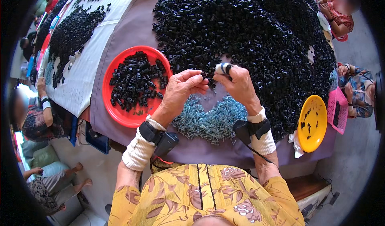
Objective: Manually assembling small black plastic components by joining them together.
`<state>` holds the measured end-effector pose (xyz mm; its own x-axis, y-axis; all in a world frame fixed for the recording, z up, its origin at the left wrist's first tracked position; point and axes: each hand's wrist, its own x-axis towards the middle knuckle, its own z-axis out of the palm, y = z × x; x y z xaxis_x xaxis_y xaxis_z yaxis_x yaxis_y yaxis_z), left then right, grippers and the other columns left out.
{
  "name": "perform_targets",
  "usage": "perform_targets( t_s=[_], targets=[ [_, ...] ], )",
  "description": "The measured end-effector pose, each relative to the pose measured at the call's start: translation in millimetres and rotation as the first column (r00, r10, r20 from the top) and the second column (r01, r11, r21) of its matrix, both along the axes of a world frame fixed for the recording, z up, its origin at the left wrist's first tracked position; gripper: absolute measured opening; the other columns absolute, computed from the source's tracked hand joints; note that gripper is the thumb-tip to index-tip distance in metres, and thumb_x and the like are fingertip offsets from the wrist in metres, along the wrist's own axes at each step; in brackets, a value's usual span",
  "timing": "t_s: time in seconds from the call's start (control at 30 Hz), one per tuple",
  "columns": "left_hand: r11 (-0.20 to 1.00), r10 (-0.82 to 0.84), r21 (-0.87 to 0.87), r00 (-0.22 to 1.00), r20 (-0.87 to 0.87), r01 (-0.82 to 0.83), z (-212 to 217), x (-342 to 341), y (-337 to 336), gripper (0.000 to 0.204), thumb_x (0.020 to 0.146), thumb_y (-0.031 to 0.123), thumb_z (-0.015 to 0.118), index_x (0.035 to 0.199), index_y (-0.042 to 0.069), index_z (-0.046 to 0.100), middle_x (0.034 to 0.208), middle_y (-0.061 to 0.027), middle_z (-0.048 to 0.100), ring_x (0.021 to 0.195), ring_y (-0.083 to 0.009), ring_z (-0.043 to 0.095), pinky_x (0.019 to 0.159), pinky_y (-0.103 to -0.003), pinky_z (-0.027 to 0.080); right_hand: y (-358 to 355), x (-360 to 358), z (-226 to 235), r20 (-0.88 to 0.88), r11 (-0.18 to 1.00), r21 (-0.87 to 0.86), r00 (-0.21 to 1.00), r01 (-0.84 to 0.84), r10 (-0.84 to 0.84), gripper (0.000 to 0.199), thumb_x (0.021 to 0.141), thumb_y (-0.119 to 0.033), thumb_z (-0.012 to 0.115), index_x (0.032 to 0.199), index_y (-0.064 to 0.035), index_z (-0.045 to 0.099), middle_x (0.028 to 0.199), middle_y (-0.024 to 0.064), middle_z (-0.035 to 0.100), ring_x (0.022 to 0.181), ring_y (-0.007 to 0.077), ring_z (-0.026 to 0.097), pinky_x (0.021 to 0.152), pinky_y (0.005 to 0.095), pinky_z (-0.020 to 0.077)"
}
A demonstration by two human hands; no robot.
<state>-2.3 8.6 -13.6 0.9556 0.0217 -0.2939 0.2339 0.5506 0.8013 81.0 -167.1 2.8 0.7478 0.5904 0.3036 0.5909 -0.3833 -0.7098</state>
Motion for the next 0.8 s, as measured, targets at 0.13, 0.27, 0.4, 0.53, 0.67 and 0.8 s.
perform_targets(
  t_s=[0.13,0.27,0.4,0.53,0.67,0.8],
  targets=[
    [1.000,0.014,-0.026,1.000,0.002,-0.014,-4,-5,5,0.021,0.089,0.010,0.057,0.106,-0.001,0.059,0.092,-0.0129,0.065,0.080,-0.0200,0.065,0.073,-0.033,0.054,-9,-13,-24,0.291,0.917,-0.395,0.938,-0.060,0.187,0.010,0.072,-0.013,0.064,0.069,-0.0042,0.061,0.072,0.0070,0.058,0.076,0.0228,0.056,0.074,0.0365,0.0401],
    [1.000,0.008,-0.030,1.000,0.021,-0.007,-5,-7,7,0.021,0.089,0.010,0.056,0.107,-0.001,0.059,0.092,-0.0121,0.065,0.079,-0.0193,0.065,0.074,-0.033,0.054,-5,-22,-39,0.368,0.870,-0.493,0.908,0.007,0.201,0.008,0.073,-0.008,0.056,0.068,-0.0063,0.061,0.075,0.0075,0.058,0.081,0.0224,0.054,0.078,0.0370,0.0372],
    [1.000,-0.002,0.015,1.000,0.018,0.002,-6,-9,8,0.023,0.089,0.010,0.056,0.109,0.000,0.059,0.092,-0.0102,0.065,0.078,-0.0174,0.064,0.074,-0.032,0.053,-7,-19,-35,0.377,0.892,-0.452,0.901,-0.026,0.217,0.008,0.073,-0.009,0.058,0.068,-0.0037,0.060,0.072,0.0098,0.057,0.077,0.0242,0.054,0.076,0.0382,0.0390],
    [0.997,-0.046,0.066,0.999,0.011,0.045,-5,-9,6,0.024,0.089,0.011,0.056,0.111,0.000,0.058,0.092,-0.0091,0.064,0.079,-0.0153,0.064,0.074,-0.030,0.053,-11,-15,-8,0.013,0.994,-0.107,0.999,-0.034,0.036,0.013,0.072,-0.011,0.066,0.070,-0.0003,0.060,0.067,0.0141,0.058,0.065,0.0270,0.058,0.061,0.0376,0.0449],
    [0.988,-0.090,0.125,0.996,0.020,0.087,-5,-9,1,0.025,0.089,0.012,0.057,0.111,0.001,0.058,0.092,-0.0068,0.064,0.079,-0.0129,0.063,0.074,-0.028,0.053,-4,-14,2,-0.127,0.994,0.107,0.991,-0.018,0.031,0.014,0.071,-0.011,0.070,0.074,-0.0001,0.062,0.066,0.0151,0.061,0.058,0.0262,0.061,0.050,0.0331,0.0466],
    [0.973,-0.144,0.193,0.987,0.067,0.129,-2,-10,-2,0.024,0.089,0.012,0.058,0.110,0.001,0.059,0.091,-0.0051,0.065,0.078,-0.0111,0.061,0.074,-0.027,0.052,-1,-16,5,-0.122,0.995,0.095,0.992,-0.022,0.034,0.014,0.071,-0.010,0.070,0.075,0.0003,0.062,0.065,0.0148,0.060,0.058,0.0255,0.061,0.051,0.0326,0.0466]
  ],
)
